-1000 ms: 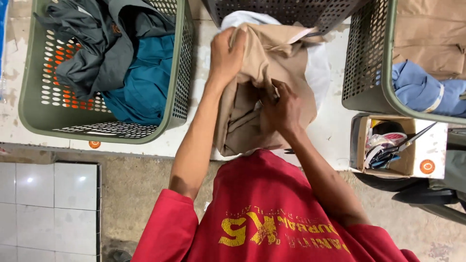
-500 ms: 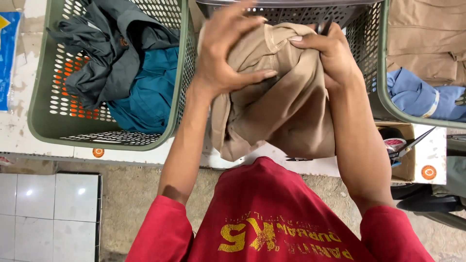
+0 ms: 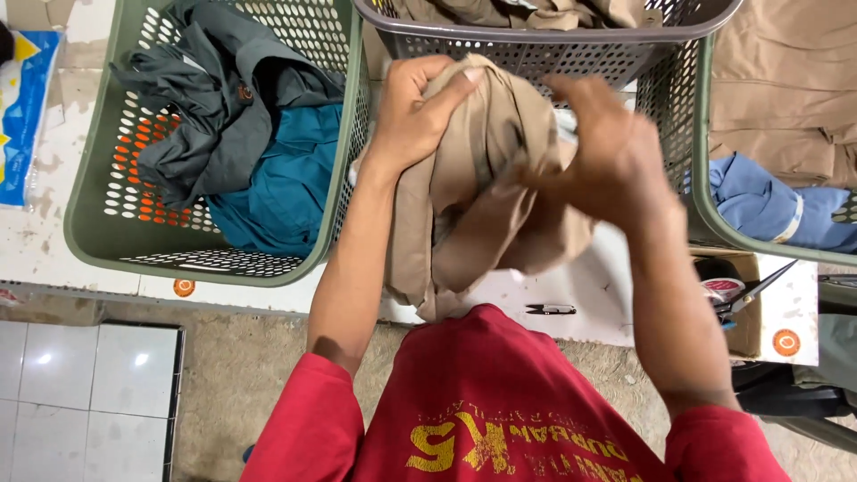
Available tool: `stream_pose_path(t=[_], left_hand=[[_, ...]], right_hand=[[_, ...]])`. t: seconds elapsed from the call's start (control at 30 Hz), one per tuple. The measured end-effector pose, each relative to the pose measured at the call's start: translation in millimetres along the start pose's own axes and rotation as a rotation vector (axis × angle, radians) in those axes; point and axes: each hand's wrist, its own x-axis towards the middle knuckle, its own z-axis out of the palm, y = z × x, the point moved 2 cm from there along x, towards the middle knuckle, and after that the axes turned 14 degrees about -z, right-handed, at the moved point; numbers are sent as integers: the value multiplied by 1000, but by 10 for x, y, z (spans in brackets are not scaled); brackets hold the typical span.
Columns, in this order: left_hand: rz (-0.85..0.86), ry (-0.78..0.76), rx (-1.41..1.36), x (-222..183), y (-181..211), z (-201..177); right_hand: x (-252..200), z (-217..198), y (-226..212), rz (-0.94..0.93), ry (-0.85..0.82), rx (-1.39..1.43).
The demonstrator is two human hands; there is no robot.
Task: Inspecting a pair of trousers for quality control, checking pockets and seams, and using snips to trim threads.
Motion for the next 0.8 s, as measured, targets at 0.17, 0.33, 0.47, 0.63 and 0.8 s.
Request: stream_pose_path(t=[0.17, 0.33, 0.47, 0.63, 0.8], left_hand=[[46, 107, -63, 21, 147, -138], [-127, -112, -274, 15, 223, -275], [-205, -160, -462, 20, 177, -289], [-290, -66, -693, 16, 194, -289], [-274, -111, -649, 209, -554, -576]], right_hand=[[-247, 493, 29, 254, 129, -49], [-310, 562, 688, 40, 590, -106], [-13, 104, 290, 32, 812, -208], [-121, 705, -59, -117, 476, -73], [-181, 697, 430, 47, 494, 180]])
